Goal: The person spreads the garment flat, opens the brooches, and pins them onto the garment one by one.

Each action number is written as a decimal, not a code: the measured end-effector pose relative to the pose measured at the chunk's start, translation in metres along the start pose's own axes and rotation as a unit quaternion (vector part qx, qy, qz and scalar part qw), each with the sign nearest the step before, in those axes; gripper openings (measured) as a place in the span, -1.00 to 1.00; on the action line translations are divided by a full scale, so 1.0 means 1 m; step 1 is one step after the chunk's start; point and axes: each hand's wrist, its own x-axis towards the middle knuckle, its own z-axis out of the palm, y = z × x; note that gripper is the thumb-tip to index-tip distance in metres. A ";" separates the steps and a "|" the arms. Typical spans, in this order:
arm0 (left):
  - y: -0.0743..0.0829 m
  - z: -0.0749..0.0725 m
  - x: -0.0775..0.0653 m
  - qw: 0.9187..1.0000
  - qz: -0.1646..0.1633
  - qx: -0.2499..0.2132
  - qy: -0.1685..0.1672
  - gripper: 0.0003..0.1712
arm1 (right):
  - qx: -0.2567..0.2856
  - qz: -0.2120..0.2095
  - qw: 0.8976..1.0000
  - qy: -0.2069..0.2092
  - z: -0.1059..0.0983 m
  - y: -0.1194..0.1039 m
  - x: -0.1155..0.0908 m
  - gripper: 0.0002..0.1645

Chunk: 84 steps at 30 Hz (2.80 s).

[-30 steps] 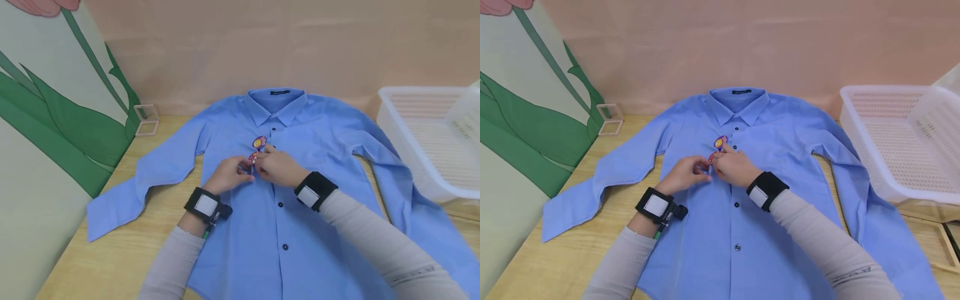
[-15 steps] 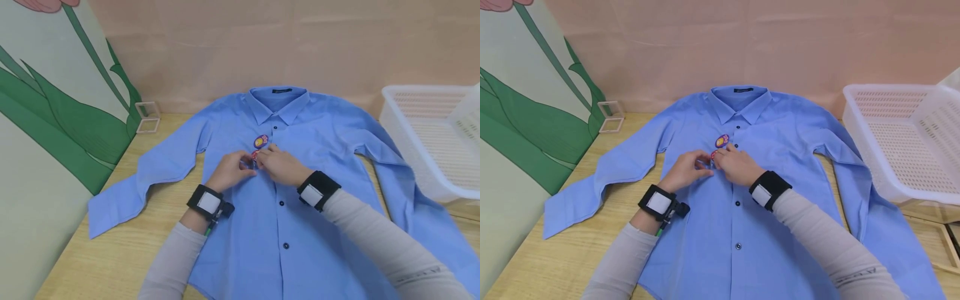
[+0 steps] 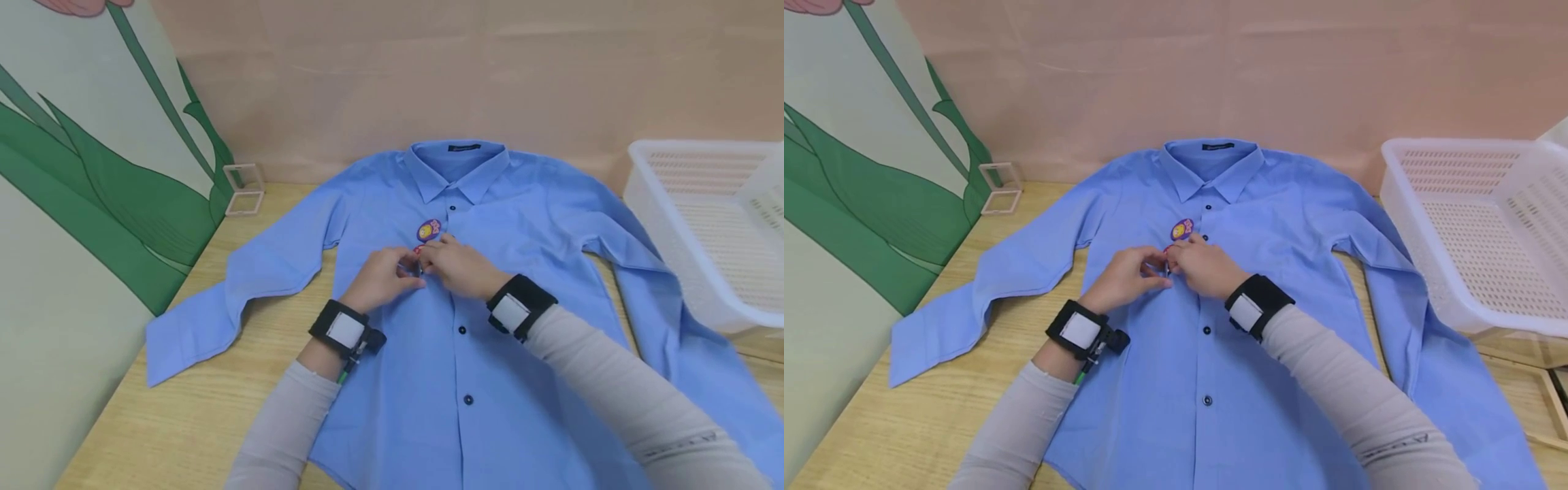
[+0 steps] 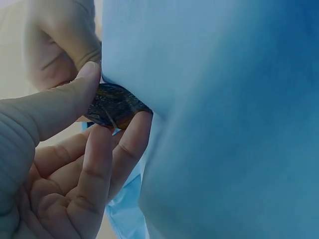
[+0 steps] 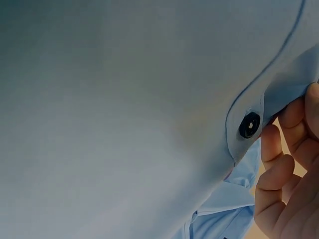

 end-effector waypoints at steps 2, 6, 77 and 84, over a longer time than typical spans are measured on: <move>-0.001 0.000 0.000 1.000 -0.002 -0.003 -0.002 -0.54 | 0.010 -0.009 1.000 -0.002 0.000 0.001 0.001 -0.90; -0.002 0.001 0.000 1.000 -0.004 -0.005 -0.006 -0.54 | 0.038 -0.016 0.999 -0.011 -0.001 0.002 0.003 -0.90; -0.008 -0.004 0.004 0.986 -0.077 -0.147 -0.030 -0.45 | 0.272 0.028 0.957 -0.099 -0.002 0.025 0.017 -0.87; -0.009 -0.004 0.004 0.984 -0.064 -0.164 -0.042 -0.40 | 0.265 0.045 0.956 -0.116 -0.003 0.030 0.011 -0.94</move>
